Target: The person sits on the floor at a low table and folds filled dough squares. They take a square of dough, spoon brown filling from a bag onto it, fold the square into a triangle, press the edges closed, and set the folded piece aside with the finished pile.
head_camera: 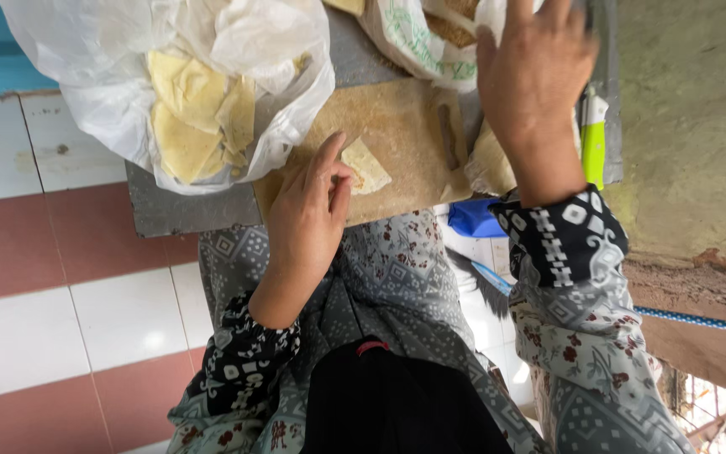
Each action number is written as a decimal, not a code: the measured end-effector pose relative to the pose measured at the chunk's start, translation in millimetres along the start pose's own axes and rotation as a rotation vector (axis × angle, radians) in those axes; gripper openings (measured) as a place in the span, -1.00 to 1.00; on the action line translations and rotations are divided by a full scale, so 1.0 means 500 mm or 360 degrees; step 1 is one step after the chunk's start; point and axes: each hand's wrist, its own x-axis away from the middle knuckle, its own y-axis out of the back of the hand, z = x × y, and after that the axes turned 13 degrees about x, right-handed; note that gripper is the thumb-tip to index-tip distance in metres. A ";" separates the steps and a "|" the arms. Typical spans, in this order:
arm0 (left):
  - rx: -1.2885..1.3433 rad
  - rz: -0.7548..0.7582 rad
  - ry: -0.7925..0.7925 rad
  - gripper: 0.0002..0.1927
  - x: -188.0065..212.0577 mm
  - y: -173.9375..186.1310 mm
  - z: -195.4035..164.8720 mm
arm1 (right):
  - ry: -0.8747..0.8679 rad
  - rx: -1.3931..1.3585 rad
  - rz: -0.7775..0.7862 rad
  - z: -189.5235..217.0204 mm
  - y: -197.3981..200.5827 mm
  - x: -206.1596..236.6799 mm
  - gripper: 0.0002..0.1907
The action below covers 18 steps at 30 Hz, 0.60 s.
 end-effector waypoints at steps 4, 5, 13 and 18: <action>0.0013 -0.0002 0.0160 -0.57 0.001 0.002 -0.005 | 0.0034 -0.0614 0.0154 0.026 0.121 0.055 -0.83; 0.0055 0.0005 0.0227 -0.65 0.001 0.003 -0.006 | 0.0085 -0.0987 0.0299 0.047 0.142 0.069 -0.91; 0.0053 0.0035 0.0131 -0.86 -0.003 0.008 -0.006 | -0.0215 -0.1620 0.1055 0.142 0.169 0.119 -0.89; 0.0056 0.0010 0.0096 -0.85 -0.004 0.002 -0.003 | -0.0578 -0.2261 0.1188 0.133 0.158 0.132 -0.92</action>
